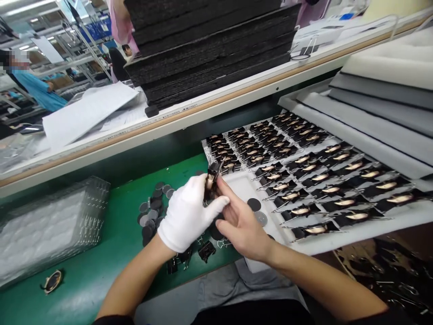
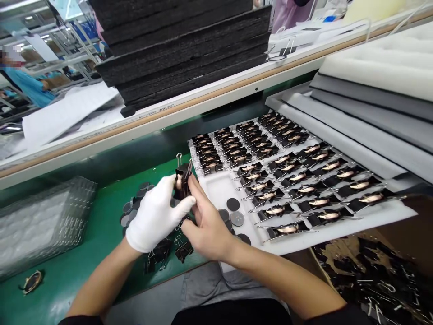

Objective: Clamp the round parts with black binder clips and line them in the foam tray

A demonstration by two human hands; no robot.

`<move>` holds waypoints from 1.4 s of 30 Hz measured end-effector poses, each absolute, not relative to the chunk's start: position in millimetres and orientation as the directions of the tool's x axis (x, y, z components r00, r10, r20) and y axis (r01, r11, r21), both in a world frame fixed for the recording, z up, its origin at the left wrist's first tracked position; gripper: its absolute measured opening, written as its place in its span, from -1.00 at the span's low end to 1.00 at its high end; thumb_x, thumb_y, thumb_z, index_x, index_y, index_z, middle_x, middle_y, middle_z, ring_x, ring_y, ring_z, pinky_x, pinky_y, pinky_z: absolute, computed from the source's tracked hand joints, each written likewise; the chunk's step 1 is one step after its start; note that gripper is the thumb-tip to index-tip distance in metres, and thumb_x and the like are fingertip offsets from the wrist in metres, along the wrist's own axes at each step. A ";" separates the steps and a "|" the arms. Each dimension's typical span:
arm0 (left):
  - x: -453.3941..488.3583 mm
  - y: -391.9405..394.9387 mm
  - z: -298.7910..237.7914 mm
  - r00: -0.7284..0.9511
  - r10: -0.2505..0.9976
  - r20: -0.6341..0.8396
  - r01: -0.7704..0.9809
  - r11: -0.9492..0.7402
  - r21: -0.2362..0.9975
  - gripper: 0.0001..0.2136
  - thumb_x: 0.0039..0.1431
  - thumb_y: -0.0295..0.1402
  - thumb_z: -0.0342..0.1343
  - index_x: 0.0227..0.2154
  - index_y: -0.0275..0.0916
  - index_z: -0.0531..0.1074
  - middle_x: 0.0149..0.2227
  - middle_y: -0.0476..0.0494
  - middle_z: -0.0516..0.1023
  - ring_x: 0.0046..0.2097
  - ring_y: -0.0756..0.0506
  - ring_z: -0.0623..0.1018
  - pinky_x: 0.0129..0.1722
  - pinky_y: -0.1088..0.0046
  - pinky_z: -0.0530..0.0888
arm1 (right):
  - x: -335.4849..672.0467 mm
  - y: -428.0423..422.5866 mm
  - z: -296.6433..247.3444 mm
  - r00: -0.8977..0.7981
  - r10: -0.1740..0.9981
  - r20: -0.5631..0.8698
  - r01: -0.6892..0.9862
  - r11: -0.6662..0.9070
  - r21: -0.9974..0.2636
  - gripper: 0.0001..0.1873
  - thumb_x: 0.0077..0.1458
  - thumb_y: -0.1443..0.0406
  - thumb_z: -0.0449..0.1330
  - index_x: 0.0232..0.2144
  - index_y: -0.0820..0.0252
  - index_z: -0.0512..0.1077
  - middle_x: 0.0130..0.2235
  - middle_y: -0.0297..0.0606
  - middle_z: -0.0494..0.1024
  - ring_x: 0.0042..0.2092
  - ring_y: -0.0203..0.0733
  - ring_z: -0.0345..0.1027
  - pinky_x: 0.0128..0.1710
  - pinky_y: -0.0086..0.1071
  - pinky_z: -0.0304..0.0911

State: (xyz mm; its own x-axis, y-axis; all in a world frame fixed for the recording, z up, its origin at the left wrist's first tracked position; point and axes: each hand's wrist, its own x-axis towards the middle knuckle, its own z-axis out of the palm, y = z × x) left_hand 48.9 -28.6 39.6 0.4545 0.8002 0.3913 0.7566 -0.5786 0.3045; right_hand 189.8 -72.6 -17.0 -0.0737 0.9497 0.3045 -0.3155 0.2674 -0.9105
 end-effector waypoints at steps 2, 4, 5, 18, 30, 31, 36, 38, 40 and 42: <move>54.0 -23.8 36.0 0.418 0.838 0.350 0.753 -0.535 0.383 -0.80 0.37 -0.14 0.07 -0.23 -0.17 0.38 -0.28 -0.05 0.54 -0.26 -0.10 0.54 -0.23 0.36 0.42 | 192.2 -82.1 -22.2 -0.062 0.946 0.318 -0.315 0.284 -0.906 -0.07 0.16 0.42 0.12 0.51 0.15 -0.11 0.53 -0.13 -0.08 0.52 -0.02 -0.15 0.47 -0.05 0.01; 55.3 -12.3 34.9 0.414 0.872 0.260 0.705 -0.488 0.514 -0.78 0.41 -0.15 0.01 -0.31 -0.15 0.34 -0.38 0.02 0.49 -0.34 -0.06 0.48 -0.29 0.41 0.39 | 200.5 -92.5 -28.4 -0.024 0.938 0.346 -0.245 0.330 -0.912 -0.18 0.27 0.42 0.05 0.50 0.09 -0.06 0.52 -0.13 -0.03 0.50 -0.02 -0.08 0.41 -0.04 0.16; 55.1 -5.1 34.9 0.431 0.878 0.207 0.676 -0.467 0.570 -0.77 0.42 -0.14 -0.01 -0.31 -0.15 0.35 -0.38 0.03 0.49 -0.34 -0.05 0.48 -0.30 0.41 0.39 | 206.5 -98.1 -31.8 -0.003 0.930 0.367 -0.144 0.363 -0.921 -0.24 0.31 0.41 0.03 0.49 0.08 0.00 0.51 -0.12 0.02 0.49 -0.02 -0.02 0.39 -0.05 0.23; 121.0 37.1 16.8 0.706 0.708 0.020 0.692 -0.683 -0.233 -0.73 0.44 -0.16 -0.02 -0.09 -0.22 0.48 -0.21 -0.27 0.62 -0.17 -0.31 0.61 -0.16 0.17 0.38 | 233.4 -125.9 -78.1 -0.075 0.888 0.454 0.943 0.211 -0.257 -0.54 0.39 0.27 0.08 0.21 0.42 0.47 0.30 0.28 0.39 0.31 0.34 0.31 0.21 0.10 0.38; 142.4 38.6 -2.1 0.754 0.656 0.021 0.621 -0.702 -0.347 -0.74 0.45 -0.21 -0.04 -0.17 -0.28 0.46 -0.25 -0.30 0.56 -0.16 -0.35 0.58 -0.26 0.17 0.31 | 235.8 -127.4 -76.3 -0.073 0.942 0.329 0.917 0.193 -0.350 -0.53 0.37 0.23 0.08 0.21 0.39 0.41 0.38 0.36 0.22 0.41 0.43 0.10 0.27 0.20 0.28; 142.2 37.6 -1.8 0.752 0.659 0.026 0.625 -0.700 -0.345 -0.73 0.44 -0.19 -0.03 -0.16 -0.28 0.46 -0.24 -0.30 0.56 -0.15 -0.35 0.58 -0.26 0.17 0.31 | 235.8 -126.8 -75.7 -0.075 0.946 0.317 0.918 0.190 -0.348 -0.53 0.37 0.22 0.08 0.21 0.38 0.41 0.39 0.38 0.20 0.41 0.45 0.09 0.27 0.22 0.27; 121.0 31.6 10.6 0.739 0.672 0.049 0.642 -0.681 -0.353 -0.53 0.32 -0.05 0.15 0.08 -0.34 0.40 -0.07 -0.36 0.55 -0.06 -0.38 0.53 -0.19 0.13 0.34 | 238.2 -126.3 -73.5 -0.083 0.941 0.327 0.934 0.188 -0.303 -0.53 0.37 0.28 0.05 0.20 0.43 0.42 0.22 0.36 0.41 0.27 0.42 0.32 0.14 0.18 0.40; 101.8 28.3 18.3 0.723 0.688 0.055 0.660 -0.666 -0.347 -0.53 0.35 -0.06 0.12 0.12 -0.32 0.39 0.00 -0.37 0.55 -0.04 -0.37 0.53 -0.15 0.11 0.35 | 243.1 -127.7 -76.7 -0.146 0.933 0.328 0.941 0.233 -0.244 -0.51 0.33 0.38 0.04 0.24 0.49 0.37 0.21 0.36 0.42 0.28 0.42 0.30 0.14 0.17 0.41; 78.1 22.3 25.9 0.709 0.702 0.067 0.683 -0.659 -0.315 -0.57 0.40 -0.06 0.05 0.13 -0.27 0.39 0.07 -0.34 0.54 0.00 -0.36 0.53 -0.09 0.09 0.35 | 251.9 -129.5 -83.1 -0.219 0.922 0.319 0.944 0.283 -0.170 -0.45 0.24 0.49 0.02 0.26 0.54 0.31 0.27 0.37 0.36 0.36 0.44 0.18 0.17 0.19 0.39; 51.8 12.1 31.8 0.684 0.724 0.089 0.717 -0.645 -0.263 -0.58 0.43 -0.05 -0.01 0.14 -0.23 0.40 0.13 -0.29 0.53 0.04 -0.33 0.54 -0.03 0.09 0.36 | 263.9 -129.9 -90.3 -0.284 0.906 0.313 0.937 0.332 -0.111 -0.37 0.16 0.54 0.01 0.29 0.50 0.27 0.30 0.33 0.34 0.39 0.42 0.13 0.17 0.18 0.39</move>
